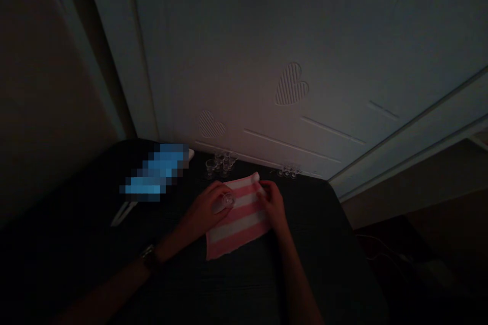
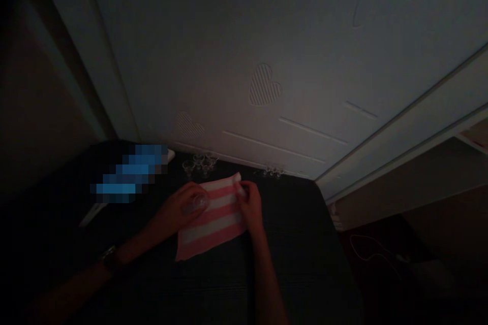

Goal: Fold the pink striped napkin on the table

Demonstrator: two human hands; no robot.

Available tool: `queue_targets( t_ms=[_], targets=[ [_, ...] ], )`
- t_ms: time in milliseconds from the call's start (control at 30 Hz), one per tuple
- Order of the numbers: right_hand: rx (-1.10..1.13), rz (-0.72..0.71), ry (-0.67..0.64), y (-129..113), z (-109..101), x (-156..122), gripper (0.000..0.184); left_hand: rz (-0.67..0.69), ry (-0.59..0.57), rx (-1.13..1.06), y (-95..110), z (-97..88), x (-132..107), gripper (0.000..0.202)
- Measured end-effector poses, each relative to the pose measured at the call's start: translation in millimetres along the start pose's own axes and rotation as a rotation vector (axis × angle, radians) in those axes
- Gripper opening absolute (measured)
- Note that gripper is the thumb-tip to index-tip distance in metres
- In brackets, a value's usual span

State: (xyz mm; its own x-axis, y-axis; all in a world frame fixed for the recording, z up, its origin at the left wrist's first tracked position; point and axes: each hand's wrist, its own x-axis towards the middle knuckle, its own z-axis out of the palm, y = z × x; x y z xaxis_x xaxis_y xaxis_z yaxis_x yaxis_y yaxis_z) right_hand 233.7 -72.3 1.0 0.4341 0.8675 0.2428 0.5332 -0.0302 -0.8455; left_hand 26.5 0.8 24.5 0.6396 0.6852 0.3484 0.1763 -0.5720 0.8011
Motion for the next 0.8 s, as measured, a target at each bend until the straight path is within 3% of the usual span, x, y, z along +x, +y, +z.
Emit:
queue_targets(
  t_ms=[167, 333, 533, 800],
  targets=[
    [0.003, 0.193, 0.118, 13, -20, 6, 0.031, -0.104, -0.044, -0.148, -4, 6.8, -2, 0.018],
    [0.001, 0.216, 0.021, 12, -25, 7, 0.029, -0.122, -0.050, -0.164, -8, 11.0, -4, 0.020],
    [0.223, 0.157, -0.081, 7, -10, 3, 0.030, -0.137, -0.069, -0.095, -14, 6.4, -2, 0.022],
    [0.607, 0.263, -0.085, -5, -12, 4, 0.043, -0.159, -0.078, -0.051, -17, 9.5, 2, 0.026]
  ],
)
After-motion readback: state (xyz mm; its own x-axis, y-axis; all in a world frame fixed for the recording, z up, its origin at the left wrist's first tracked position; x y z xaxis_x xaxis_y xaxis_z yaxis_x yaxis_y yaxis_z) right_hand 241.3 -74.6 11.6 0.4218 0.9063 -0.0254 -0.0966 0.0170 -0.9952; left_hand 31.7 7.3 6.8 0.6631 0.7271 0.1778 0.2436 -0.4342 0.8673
